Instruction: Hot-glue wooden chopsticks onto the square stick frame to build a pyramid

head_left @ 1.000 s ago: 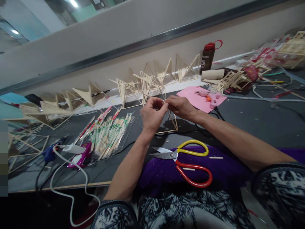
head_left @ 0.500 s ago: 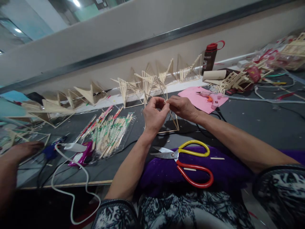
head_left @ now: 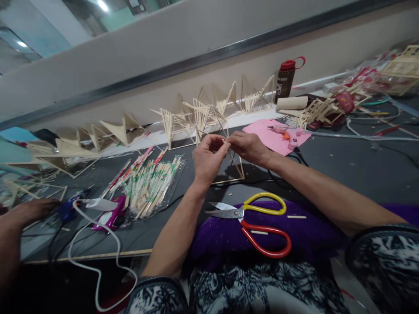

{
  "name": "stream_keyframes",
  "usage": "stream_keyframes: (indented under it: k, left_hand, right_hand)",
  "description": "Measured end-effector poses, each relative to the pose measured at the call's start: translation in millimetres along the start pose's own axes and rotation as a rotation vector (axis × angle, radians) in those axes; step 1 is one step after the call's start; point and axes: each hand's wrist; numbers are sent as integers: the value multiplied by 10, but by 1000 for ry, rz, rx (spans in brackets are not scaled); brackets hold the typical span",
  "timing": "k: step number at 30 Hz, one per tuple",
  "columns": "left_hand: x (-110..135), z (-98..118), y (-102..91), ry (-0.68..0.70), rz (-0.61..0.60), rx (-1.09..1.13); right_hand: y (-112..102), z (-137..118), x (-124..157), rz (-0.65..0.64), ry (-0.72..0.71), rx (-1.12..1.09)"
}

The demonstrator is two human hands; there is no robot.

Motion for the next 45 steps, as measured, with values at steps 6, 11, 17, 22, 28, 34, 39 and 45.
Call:
stream_keyframes:
  k: [6,11,17,22,28,34,39,45]
  left_hand:
    - [9,6,7,-5,-4,-5]
    - [14,-4,5,-2,3,-28]
    - [15,-16,6,9,-1,-39]
    - [20,-42,-1,33,3,-61]
    - [19,-40,-18,28,-22,-39]
    - [13,-29,-23,10,-22,-23]
    - [15,-11,-14,6,-19,-25]
    - [20,-38,-6,35,-17,-45]
  right_hand:
    - [0,-8,1,-28,8,41]
    - [-8,-13,0,-27,-8,60]
    - [-8,-15,3,-67,15,93]
    - [8,-25,11,-59,14,78]
    - [4,-12,12,-39,11,41]
    - [-18,-18,11,-57,17,62]
    - [-23,-31,9,-77,29,76]
    - [-29,-36,4,-78,31,67]
Point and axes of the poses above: each hand's wrist, its own x-axis away from the middle knuckle, its own y-axis out of the palm, z = x × y, and after that the axes turned 5 degrees about -y, right-handed
